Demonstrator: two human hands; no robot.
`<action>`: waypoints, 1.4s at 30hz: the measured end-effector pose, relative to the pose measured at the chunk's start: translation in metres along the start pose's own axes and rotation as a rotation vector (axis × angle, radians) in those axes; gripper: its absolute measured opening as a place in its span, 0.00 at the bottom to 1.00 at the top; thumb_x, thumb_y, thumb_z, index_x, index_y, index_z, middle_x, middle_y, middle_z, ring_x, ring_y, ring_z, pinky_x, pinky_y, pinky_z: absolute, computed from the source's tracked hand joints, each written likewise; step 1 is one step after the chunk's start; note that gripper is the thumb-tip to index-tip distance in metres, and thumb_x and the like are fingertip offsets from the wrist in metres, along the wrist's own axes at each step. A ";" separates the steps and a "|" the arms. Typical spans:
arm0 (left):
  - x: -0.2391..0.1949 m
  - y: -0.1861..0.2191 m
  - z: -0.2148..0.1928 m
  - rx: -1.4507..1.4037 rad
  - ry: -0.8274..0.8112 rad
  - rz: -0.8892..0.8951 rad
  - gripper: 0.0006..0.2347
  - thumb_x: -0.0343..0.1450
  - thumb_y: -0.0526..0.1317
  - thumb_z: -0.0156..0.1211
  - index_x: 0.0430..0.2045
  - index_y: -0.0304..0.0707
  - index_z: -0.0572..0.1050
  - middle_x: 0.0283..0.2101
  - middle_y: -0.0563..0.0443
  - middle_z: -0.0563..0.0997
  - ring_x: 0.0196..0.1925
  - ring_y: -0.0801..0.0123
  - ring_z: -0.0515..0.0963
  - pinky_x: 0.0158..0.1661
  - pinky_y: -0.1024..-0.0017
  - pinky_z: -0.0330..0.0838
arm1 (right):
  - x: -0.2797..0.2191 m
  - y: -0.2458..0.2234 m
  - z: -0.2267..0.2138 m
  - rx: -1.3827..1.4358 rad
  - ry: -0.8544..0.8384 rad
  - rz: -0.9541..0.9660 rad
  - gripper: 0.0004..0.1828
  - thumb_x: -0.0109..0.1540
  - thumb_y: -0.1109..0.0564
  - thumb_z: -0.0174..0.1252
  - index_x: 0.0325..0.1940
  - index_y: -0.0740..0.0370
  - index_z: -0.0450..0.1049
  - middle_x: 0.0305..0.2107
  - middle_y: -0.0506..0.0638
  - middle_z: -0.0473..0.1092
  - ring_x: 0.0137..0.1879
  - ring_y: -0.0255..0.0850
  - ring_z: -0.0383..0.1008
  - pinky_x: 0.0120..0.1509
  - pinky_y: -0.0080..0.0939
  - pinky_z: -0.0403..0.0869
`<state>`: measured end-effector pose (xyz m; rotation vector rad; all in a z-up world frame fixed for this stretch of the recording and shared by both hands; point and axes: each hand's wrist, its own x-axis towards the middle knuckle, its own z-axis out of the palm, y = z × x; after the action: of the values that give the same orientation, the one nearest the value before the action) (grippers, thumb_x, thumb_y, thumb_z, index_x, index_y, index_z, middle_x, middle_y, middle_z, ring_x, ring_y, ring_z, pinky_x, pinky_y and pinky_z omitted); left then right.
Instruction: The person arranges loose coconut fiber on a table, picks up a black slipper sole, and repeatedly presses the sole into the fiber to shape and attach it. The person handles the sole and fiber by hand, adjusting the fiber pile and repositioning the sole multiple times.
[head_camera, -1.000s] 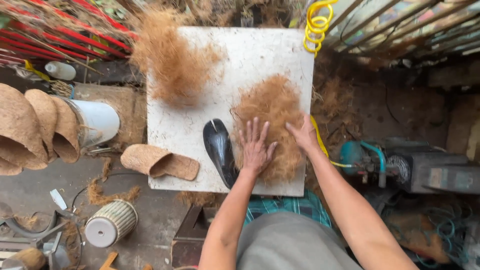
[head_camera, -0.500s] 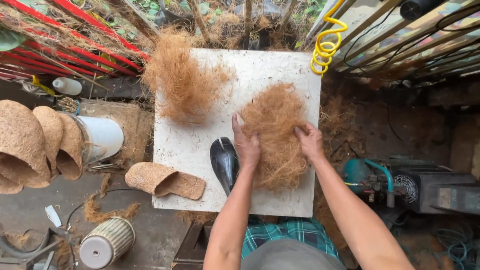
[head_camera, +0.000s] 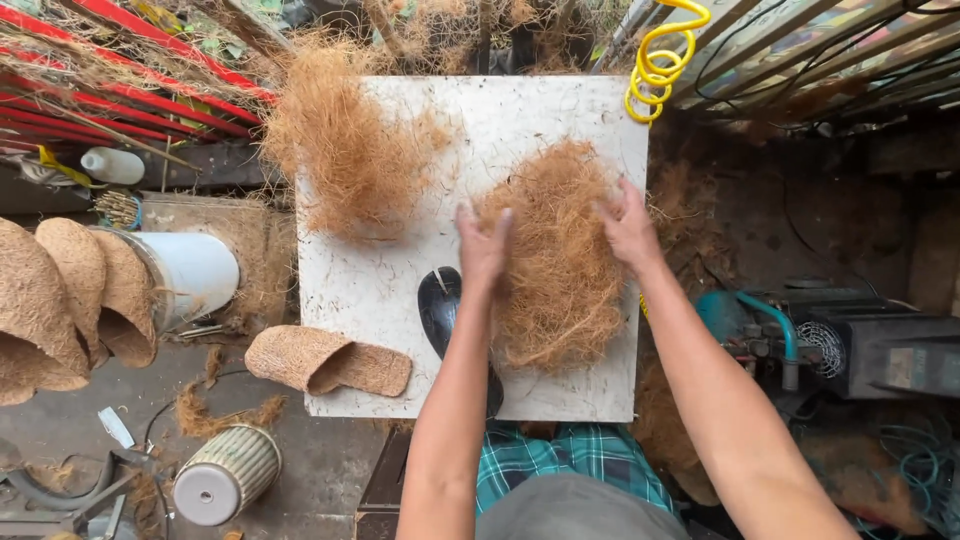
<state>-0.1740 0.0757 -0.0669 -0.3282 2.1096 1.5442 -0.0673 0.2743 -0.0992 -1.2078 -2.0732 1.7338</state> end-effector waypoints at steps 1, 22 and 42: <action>0.003 -0.004 0.010 0.038 -0.083 -0.059 0.42 0.64 0.58 0.69 0.68 0.39 0.53 0.60 0.31 0.70 0.62 0.41 0.72 0.58 0.46 0.68 | 0.011 0.022 0.003 -0.043 -0.049 0.006 0.32 0.65 0.51 0.63 0.68 0.66 0.60 0.55 0.67 0.65 0.62 0.62 0.66 0.67 0.62 0.65; -0.133 -0.116 -0.126 0.096 -0.048 -0.351 0.35 0.67 0.52 0.64 0.66 0.34 0.57 0.61 0.32 0.66 0.63 0.43 0.71 0.60 0.52 0.68 | -0.223 -0.015 0.096 -0.543 -0.881 0.147 0.48 0.55 0.43 0.65 0.73 0.62 0.53 0.63 0.64 0.61 0.69 0.61 0.60 0.74 0.61 0.61; -0.205 -0.029 -0.153 -0.011 0.038 -0.249 0.37 0.59 0.55 0.58 0.63 0.40 0.60 0.56 0.48 0.69 0.56 0.68 0.70 0.55 0.67 0.67 | -0.285 -0.084 0.069 -0.264 -0.713 -0.133 0.54 0.54 0.48 0.65 0.75 0.63 0.42 0.68 0.61 0.47 0.73 0.54 0.53 0.73 0.52 0.58</action>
<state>-0.0259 -0.0979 0.0528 -0.6042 2.0022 1.4136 0.0389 0.0327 0.0540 -0.4956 -2.7610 2.0763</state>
